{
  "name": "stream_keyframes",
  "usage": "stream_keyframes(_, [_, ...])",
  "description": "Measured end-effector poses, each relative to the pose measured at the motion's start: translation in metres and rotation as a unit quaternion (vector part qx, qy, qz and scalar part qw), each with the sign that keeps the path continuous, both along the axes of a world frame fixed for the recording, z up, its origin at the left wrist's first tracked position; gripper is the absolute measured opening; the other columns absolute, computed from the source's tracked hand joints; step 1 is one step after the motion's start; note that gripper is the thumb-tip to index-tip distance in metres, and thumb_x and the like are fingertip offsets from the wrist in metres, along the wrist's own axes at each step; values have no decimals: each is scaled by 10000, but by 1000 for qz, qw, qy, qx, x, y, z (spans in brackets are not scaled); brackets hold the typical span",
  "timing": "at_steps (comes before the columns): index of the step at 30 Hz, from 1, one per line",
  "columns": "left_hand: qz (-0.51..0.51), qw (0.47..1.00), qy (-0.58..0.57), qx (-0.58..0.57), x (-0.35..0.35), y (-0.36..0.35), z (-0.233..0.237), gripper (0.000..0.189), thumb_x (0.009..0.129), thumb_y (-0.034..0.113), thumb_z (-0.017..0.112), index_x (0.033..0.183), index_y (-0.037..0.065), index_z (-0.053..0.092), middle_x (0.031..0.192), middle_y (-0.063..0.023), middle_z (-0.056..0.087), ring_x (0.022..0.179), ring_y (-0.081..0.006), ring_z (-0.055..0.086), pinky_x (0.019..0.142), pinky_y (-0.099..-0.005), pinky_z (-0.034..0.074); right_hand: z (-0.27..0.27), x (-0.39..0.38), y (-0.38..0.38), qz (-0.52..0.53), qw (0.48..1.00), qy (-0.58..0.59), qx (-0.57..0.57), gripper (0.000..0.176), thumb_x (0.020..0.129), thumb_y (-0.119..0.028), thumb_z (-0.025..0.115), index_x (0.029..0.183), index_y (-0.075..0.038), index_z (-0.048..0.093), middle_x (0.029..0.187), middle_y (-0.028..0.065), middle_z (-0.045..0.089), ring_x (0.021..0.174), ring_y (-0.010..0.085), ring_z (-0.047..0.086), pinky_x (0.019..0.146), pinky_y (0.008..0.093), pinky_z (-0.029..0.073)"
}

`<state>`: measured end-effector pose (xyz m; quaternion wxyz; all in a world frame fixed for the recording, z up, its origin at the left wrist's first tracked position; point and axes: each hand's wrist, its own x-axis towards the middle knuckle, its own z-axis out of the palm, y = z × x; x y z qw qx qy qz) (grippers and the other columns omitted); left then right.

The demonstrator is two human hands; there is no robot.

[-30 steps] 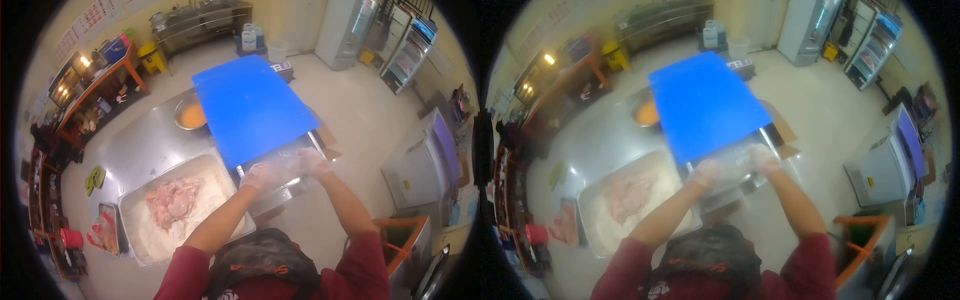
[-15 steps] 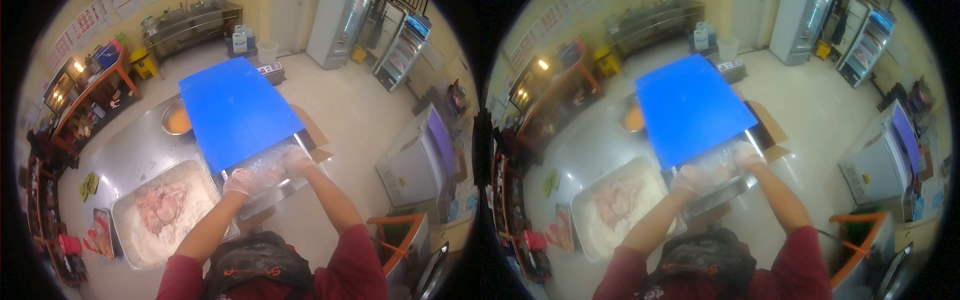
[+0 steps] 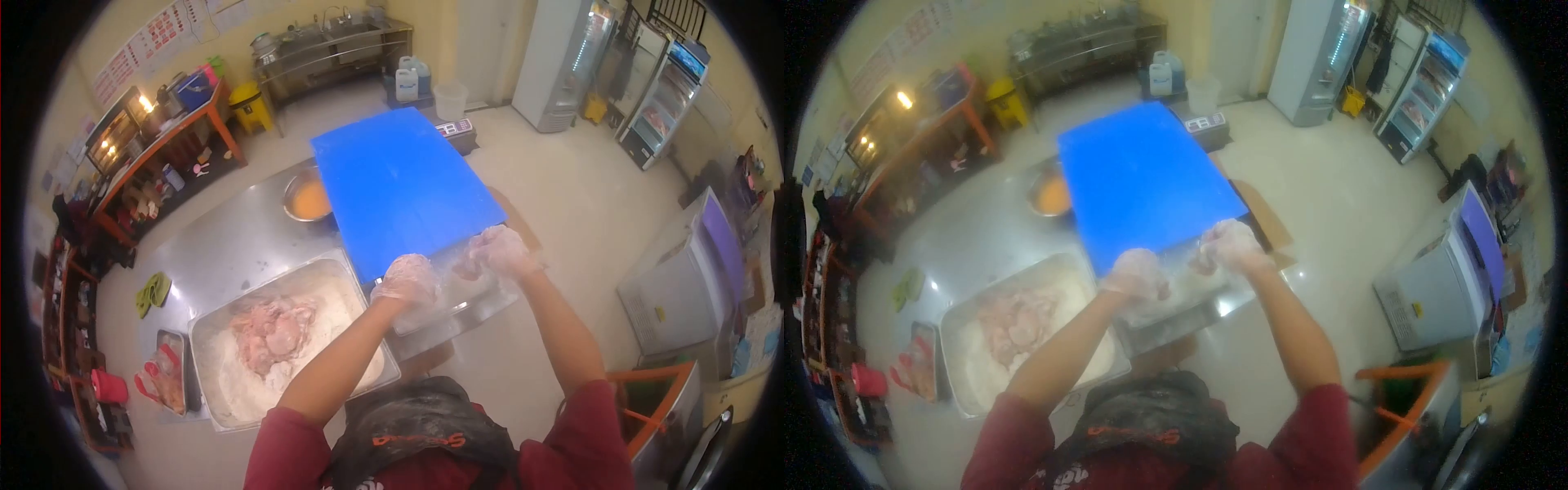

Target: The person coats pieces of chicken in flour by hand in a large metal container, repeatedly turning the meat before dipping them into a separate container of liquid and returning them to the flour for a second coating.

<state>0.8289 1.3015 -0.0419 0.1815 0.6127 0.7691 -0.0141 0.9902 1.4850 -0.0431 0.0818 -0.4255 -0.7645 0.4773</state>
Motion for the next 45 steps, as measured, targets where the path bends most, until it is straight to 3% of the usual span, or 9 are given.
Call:
stream_keyframes(5, [54, 992, -87, 79, 2, -21, 8, 219, 803, 249, 663, 907, 110, 797, 862, -110, 757, 852, -312, 728, 797, -388, 587, 35, -5, -37, 7, 988, -85, 130, 166, 750, -11, 708, 913, -16, 742, 883, 81, 729, 802, 191, 700, 744, 360, 553])
stream_keyframes(13, [45, 981, -36, 187, -44, -190, 75, 275, 948, 74, 557, 1084, 174, 775, 1096, -27, 756, 1101, -219, 676, 991, -356, 525, 84, -45, -129, 116, 961, 201, -152, 70, 812, -25, 698, 849, 16, 655, 867, 116, 686, 698, 158, 658, 617, 309, 524])
stream_keyframes(16, [103, 983, -149, -3, -82, -242, 119, 345, 905, 69, 613, 1201, 198, 734, 1188, -31, 731, 1131, -244, 667, 991, -360, 524, 100, -90, -183, 224, 952, 187, -90, 139, 882, -82, 684, 947, 39, 663, 891, 113, 676, 758, 178, 653, 672, 333, 527])
stream_keyframes(21, [104, 965, 117, 209, -129, -324, 13, 329, 809, 86, 657, 1128, 121, 727, 1018, -105, 729, 1015, -297, 688, 850, -422, 544, 36, -185, -247, 305, 947, 102, 25, 187, 967, -60, 596, 1095, 64, 653, 886, 76, 659, 837, 203, 648, 758, 349, 532])
stream_keyframes(24, [188, 966, 106, 142, -116, -372, 20, 329, 803, 115, 635, 1116, 92, 732, 947, -136, 729, 971, -320, 701, 791, -450, 546, -53, -191, -263, 446, 777, -45, 442, 262, 960, -120, 503, 982, 44, 706, 1032, 218, 687, 954, 343, 675, 852, 429, 538])
stream_keyframes(30, [148, 967, -9, -207, -94, -449, -109, 408, 853, 263, 640, 1207, 76, 718, 1019, -158, 744, 1052, -357, 693, 849, -464, 548, -149, -149, -347, 593, 738, -41, 321, 238, 934, -159, 529, 951, -3, 709, 966, 179, 696, 895, 304, 690, 851, 425, 544])
stream_keyframes(33, [376, 908, -113, -147, -95, -429, -108, 390, 873, 319, 658, 1158, 59, 720, 1052, -187, 737, 1079, -371, 688, 909, -464, 546, -113, -157, -393, 611, 729, 125, 282, 230, 900, -211, 575, 934, -27, 708, 846, 136, 702, 780, 271, 705, 762, 439, 556])
stream_keyframes(39, [375, 923, -88, 18, -93, -410, -151, 349, 898, 344, 644, 1085, 65, 740, 1095, -200, 730, 1080, -366, 695, 923, -470, 550, -147, -175, -419, 618, 657, 107, 419, 204, 814, -231, 619, 897, -70, 713, 797, 102, 703, 783, 273, 713, 722, 456, 557])
stream_keyframes(45, [454, 890, -29, 38, -88, -417, -206, 284, 931, 289, 604, 1105, 114, 744, 1136, -149, 730, 991, -334, 726, 819, -488, 575, -65, -167, -385, 619, 731, -17, 288, 198, 916, -228, 591, 939, -104, 745, 881, 113, 725, 853, 300, 717, 763, 428, 564])
